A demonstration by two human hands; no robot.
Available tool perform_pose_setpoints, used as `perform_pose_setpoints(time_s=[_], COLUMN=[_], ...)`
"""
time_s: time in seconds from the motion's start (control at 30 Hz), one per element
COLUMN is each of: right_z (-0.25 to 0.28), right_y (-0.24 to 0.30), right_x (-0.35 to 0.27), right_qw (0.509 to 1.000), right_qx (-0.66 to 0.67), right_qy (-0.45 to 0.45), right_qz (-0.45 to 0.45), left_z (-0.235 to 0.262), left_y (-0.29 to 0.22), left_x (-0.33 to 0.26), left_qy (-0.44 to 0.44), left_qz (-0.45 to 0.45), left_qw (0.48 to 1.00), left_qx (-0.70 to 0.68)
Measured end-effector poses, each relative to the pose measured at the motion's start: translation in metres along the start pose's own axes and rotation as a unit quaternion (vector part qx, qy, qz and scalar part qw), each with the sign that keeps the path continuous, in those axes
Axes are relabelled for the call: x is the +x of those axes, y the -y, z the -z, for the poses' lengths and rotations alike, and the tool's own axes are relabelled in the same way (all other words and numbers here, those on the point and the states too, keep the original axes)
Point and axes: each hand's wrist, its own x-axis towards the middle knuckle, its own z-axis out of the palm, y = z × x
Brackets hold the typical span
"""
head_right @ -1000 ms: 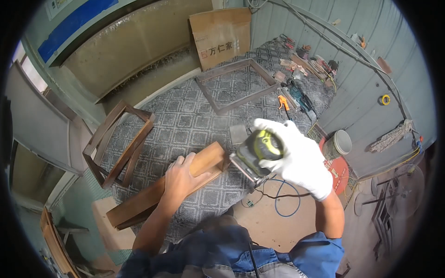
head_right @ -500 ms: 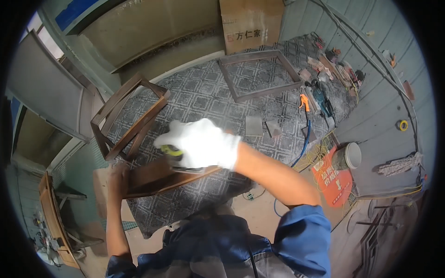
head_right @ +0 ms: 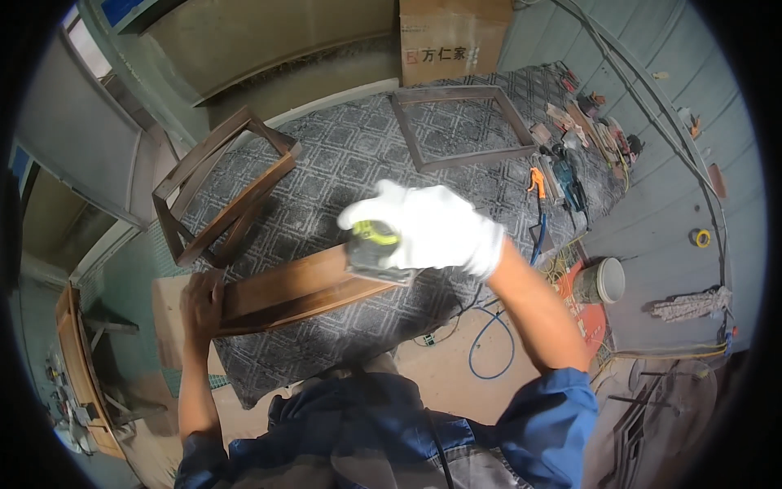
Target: The person sands wooden furniture components and frames using an electric sander, rotating and turning the pieces by hand to sand multiple sides.
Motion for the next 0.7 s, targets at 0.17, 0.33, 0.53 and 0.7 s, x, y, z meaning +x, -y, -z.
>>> perform_pose_setpoints(time_s=[0.17,0.33,0.53,0.7], right_z=[-0.054,-0.104,-0.148,-0.183], right_y=[0.07,0.152,0.228,0.287], right_x=[0.072,0.128,0.176,0.206], right_qw=[0.996,0.99,0.984,0.966], right_qx=[0.017,-0.055,-0.078,-0.085], right_qy=[-0.065,-0.117,-0.153,-0.212], right_qz=[0.062,0.063,-0.055,-0.119], left_z=[0.005,0.017,0.005,-0.022], left_y=[0.012,0.106,0.096,0.096], left_x=[-0.009,-0.053,-0.062,-0.065], left_qy=[0.0,0.066,0.171,0.066], left_qz=[-0.001,0.021,0.03,0.025], left_qw=[1.0,0.978,0.883,0.94], left_qx=[-0.013,-0.197,-0.436,-0.333])
